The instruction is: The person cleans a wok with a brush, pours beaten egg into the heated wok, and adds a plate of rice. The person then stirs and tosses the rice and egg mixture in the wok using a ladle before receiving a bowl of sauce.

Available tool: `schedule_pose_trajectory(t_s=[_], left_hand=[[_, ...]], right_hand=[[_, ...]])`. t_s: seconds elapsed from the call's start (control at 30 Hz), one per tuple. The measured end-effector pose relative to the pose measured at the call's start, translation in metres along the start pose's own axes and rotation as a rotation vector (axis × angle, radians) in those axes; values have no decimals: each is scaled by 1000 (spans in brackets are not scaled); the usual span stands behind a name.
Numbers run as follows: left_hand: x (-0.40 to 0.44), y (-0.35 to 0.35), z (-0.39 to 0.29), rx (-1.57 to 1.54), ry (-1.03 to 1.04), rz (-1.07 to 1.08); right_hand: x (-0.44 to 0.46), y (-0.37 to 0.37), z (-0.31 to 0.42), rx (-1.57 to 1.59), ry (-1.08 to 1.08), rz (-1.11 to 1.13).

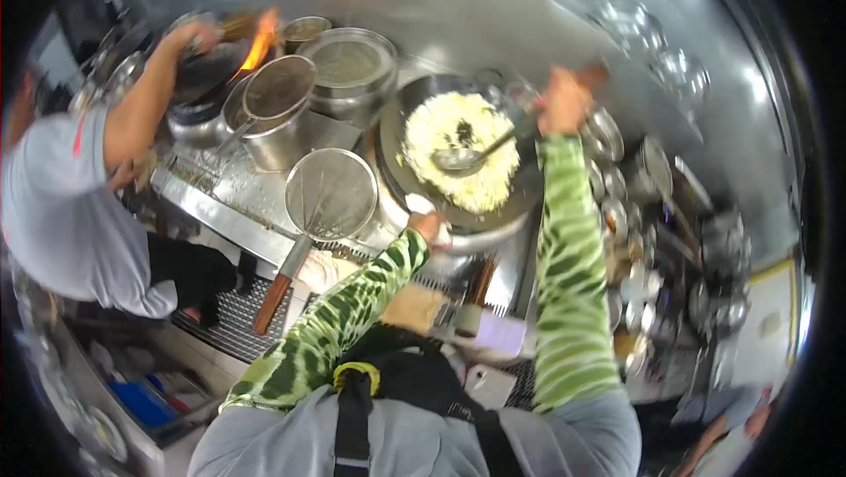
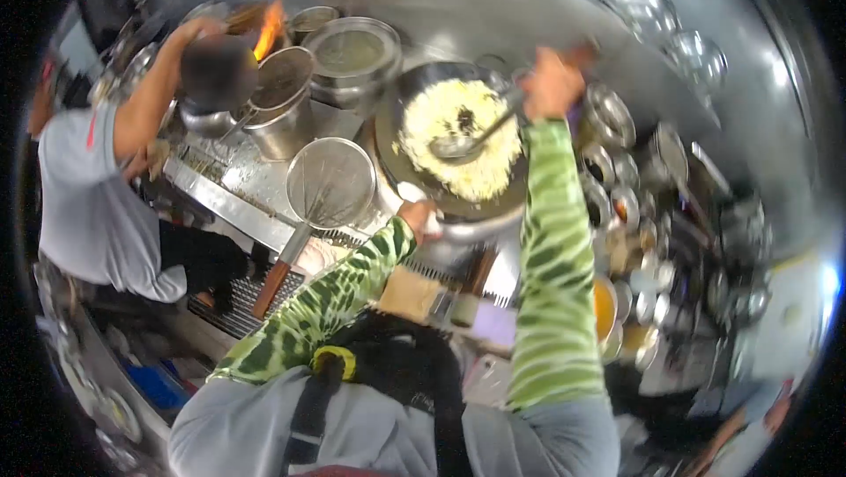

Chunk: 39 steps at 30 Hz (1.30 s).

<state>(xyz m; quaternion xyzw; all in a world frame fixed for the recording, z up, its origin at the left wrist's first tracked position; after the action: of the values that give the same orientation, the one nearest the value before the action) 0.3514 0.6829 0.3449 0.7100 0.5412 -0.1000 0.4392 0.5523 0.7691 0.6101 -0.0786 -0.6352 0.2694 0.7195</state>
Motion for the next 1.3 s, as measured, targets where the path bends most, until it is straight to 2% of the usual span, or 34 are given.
schedule_pose_trajectory(t_s=[0.03,0.07,0.13,0.2,0.23,0.33,0.37,0.4,0.43,0.47,0.5,0.53,0.57,0.6,0.67,0.7,0.73,0.8,0.83,0.87,0.9,0.93,1.03,1.07,1.1,1.17,1.2,1.23,1.27,1.3], left_hand=[[-32,1,5,30,-98,-45],[-58,3,-4,65,-151,-75],[-50,-34,25,268,-96,225],[-126,-1,-12,52,-256,348],[-153,28,-38,20,-240,219],[-103,18,-20,-48,-107,65],[-102,8,1,4,-128,15],[-77,-21,28,-30,-159,131],[-84,-32,43,-59,-179,92],[-85,-56,64,32,-160,182],[-126,-52,54,-14,-208,292],[-149,-46,43,123,-179,271],[-144,-41,15,657,71,605],[-140,-37,-12,1092,488,800],[-100,-23,-24,1017,428,897],[-82,-17,-30,979,395,943],[-127,8,-41,1529,707,402],[-48,-45,32,3,-83,251],[-66,-48,47,-15,-119,121],[-63,-73,68,-27,-156,276],[-102,-67,61,5,-200,289],[-144,-47,45,32,-233,304],[-152,1,-14,-20,-215,356],[-151,29,-39,-51,-164,198],[-74,4,-14,-187,-189,271],[-83,-3,4,30,-153,205],[-100,-4,5,166,-131,179],[-76,-21,39,78,-74,220],[-89,-29,53,-15,-64,161],[-94,-45,70,113,-50,277]], right_hand=[[4,-11,22,322,283,38],[25,-26,47,961,835,27],[48,-89,86,1071,697,-81],[53,-125,111,1111,642,-163],[41,-113,104,1044,687,-36],[1,-6,88,598,637,-258],[6,-16,88,683,637,-209],[11,-28,89,771,630,-154],[25,-38,77,846,685,-87],[41,-50,67,918,741,-8],[59,-65,75,1163,662,-133],[70,-82,86,1191,606,-131],[73,-92,94,1209,567,-124],[64,-91,100,735,179,-388],[34,-70,135,430,244,-354],[18,-59,154,605,694,-137],[-1,-42,147,609,672,-174],[0,0,108,636,569,-270],[33,-1,100,149,577,-27],[46,-29,102,212,650,89],[58,-56,104,265,724,208],[50,-94,106,886,849,187],[27,-74,132,645,696,40],[16,-60,141,589,629,-20],[6,-44,146,537,565,-89],[-14,-6,103,239,286,-143],[-1,-12,79,465,366,-109],[12,-18,55,699,459,-99],[25,-23,31,910,562,-109],[47,-58,61,841,779,-163]])
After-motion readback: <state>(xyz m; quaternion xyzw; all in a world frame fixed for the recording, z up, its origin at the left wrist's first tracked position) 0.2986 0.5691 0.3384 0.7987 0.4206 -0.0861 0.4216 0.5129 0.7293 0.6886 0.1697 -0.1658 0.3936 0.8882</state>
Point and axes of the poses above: each hand's wrist, its own x-axis towards the middle knuckle, its own y-axis out of the palm, z = x × y, the point moved 1 cm from there along x, towards the middle knuckle, and after that the axes turned 5 degrees about z, right-handed, at the moved point
